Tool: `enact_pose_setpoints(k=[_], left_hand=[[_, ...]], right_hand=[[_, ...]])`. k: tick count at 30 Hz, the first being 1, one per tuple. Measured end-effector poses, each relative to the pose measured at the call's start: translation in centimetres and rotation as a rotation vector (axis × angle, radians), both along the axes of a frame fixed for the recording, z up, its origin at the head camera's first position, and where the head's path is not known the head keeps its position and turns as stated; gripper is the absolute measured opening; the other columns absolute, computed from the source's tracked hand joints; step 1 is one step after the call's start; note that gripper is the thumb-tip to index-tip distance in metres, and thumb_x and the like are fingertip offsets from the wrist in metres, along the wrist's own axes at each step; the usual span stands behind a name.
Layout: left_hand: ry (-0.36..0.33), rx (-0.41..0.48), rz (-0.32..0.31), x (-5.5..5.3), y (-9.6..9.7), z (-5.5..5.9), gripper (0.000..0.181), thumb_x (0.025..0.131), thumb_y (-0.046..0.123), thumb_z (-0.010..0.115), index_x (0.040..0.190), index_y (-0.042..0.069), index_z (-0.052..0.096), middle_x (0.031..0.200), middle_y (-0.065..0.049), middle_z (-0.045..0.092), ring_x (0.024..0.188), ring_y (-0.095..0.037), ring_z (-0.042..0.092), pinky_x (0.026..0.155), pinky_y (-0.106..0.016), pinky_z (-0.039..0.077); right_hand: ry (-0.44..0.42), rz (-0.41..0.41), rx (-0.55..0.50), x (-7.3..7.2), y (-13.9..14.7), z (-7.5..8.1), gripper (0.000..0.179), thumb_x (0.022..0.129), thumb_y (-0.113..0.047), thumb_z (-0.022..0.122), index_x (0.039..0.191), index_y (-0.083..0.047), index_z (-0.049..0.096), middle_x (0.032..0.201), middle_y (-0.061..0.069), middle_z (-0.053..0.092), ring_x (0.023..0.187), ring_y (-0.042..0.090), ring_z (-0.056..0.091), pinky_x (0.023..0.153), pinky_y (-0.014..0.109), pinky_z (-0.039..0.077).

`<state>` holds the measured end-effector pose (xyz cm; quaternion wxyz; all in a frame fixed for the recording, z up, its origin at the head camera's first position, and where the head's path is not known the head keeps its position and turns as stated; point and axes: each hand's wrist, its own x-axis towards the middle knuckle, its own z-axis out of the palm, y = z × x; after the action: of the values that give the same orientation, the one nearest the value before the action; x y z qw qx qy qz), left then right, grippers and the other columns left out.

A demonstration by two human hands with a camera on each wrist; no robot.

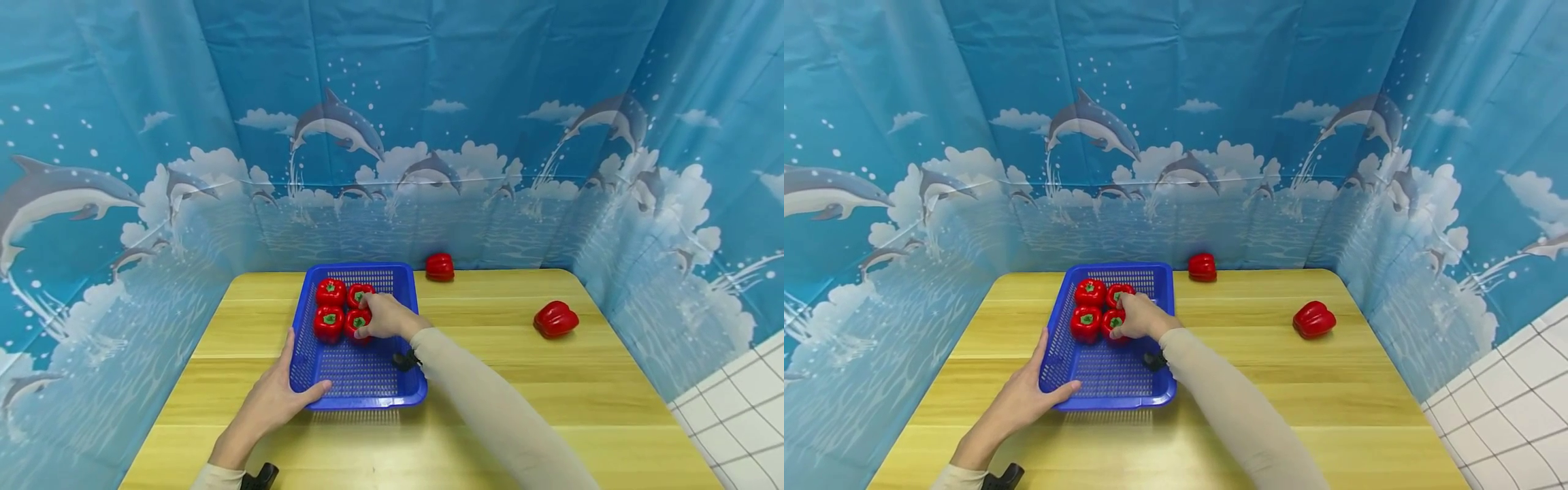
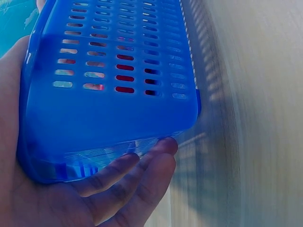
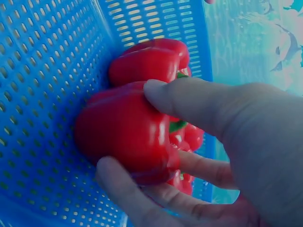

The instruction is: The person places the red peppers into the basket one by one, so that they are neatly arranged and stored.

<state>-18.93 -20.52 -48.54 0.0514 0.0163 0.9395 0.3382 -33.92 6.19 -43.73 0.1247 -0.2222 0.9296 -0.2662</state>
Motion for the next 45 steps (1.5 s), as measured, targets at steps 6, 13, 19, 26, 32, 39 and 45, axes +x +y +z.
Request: enact_pose_setpoints(k=[6,13,19,26,32,39,45], left_hand=[[0.006,0.002,0.003,-0.1,0.0,0.0,0.137,0.098,0.074,0.081,0.189,0.021,-0.007,0.187,-0.033,0.036,0.162,-0.062,0.052,0.126,-0.078,0.051],[0.017,0.014,-0.009,-0.1,0.0,0.0,0.137,0.099,0.073,0.082,0.189,0.02,-0.007,0.187,-0.032,0.035,0.163,-0.062,0.052,0.125,-0.078,0.052],[0.007,0.009,-0.007,0.0,0.0,0.0,0.137,0.099,0.073,0.082,0.189,0.021,-0.008,0.187,-0.032,0.036,0.163,-0.061,0.052,0.126,-0.077,0.052],[0.008,0.016,-0.004,0.0,0.0,0.0,0.136,0.099,0.072,0.082,0.189,0.022,-0.007,0.187,-0.032,0.035,0.163,-0.062,0.051,0.126,-0.078,0.051],[0.007,0.027,-0.001,0.0,-0.3,-0.2,0.136,0.099,0.071,0.082,0.189,0.023,-0.008,0.189,-0.031,0.033,0.166,-0.062,0.048,0.128,-0.079,0.048],[0.018,0.035,0.007,0.1,-0.7,-0.5,0.138,0.098,0.073,0.083,0.189,0.023,-0.007,0.188,-0.031,0.034,0.166,-0.06,0.049,0.13,-0.078,0.048],[0.012,0.029,0.005,-0.4,-0.5,-0.7,0.139,0.096,0.079,0.081,0.189,0.026,-0.008,0.19,-0.028,0.033,0.167,-0.06,0.048,0.13,-0.079,0.047]], right_hand=[[-0.014,-0.021,-0.006,0.1,0.2,-0.5,0.066,0.098,-0.031,0.098,0.151,-0.003,0.069,0.144,0.016,0.079,0.133,0.031,0.075,0.119,0.051,0.064],[0.023,-0.027,-0.019,-0.1,0.5,-0.6,0.068,0.096,-0.029,0.099,0.15,-0.002,0.069,0.148,0.017,0.079,0.136,0.032,0.076,0.12,0.05,0.064],[0.028,-0.022,-0.017,-0.1,0.6,-0.5,0.068,0.097,-0.029,0.099,0.152,-0.001,0.068,0.15,0.018,0.078,0.139,0.034,0.075,0.121,0.051,0.064],[0.036,-0.013,-0.01,-0.2,1.4,0.2,0.07,0.099,-0.037,0.096,0.151,0.001,0.07,0.144,0.019,0.08,0.124,0.031,0.075,0.114,0.051,0.066],[0.05,-0.008,-0.059,-0.6,2.5,1.1,0.065,0.103,-0.037,0.092,0.149,0.004,0.071,0.149,0.026,0.077,0.14,0.042,0.074,0.119,0.057,0.064],[0.044,-0.053,-0.123,-1.6,3.9,2.2,0.063,0.11,-0.039,0.083,0.158,-0.003,0.066,0.156,0.026,0.072,0.147,0.045,0.07,0.123,0.061,0.061],[0.107,-0.102,-0.191,-3.1,6.5,2.4,0.059,0.111,-0.04,0.081,0.158,-0.006,0.068,0.153,0.025,0.074,0.13,0.04,0.078,0.112,0.059,0.067]])
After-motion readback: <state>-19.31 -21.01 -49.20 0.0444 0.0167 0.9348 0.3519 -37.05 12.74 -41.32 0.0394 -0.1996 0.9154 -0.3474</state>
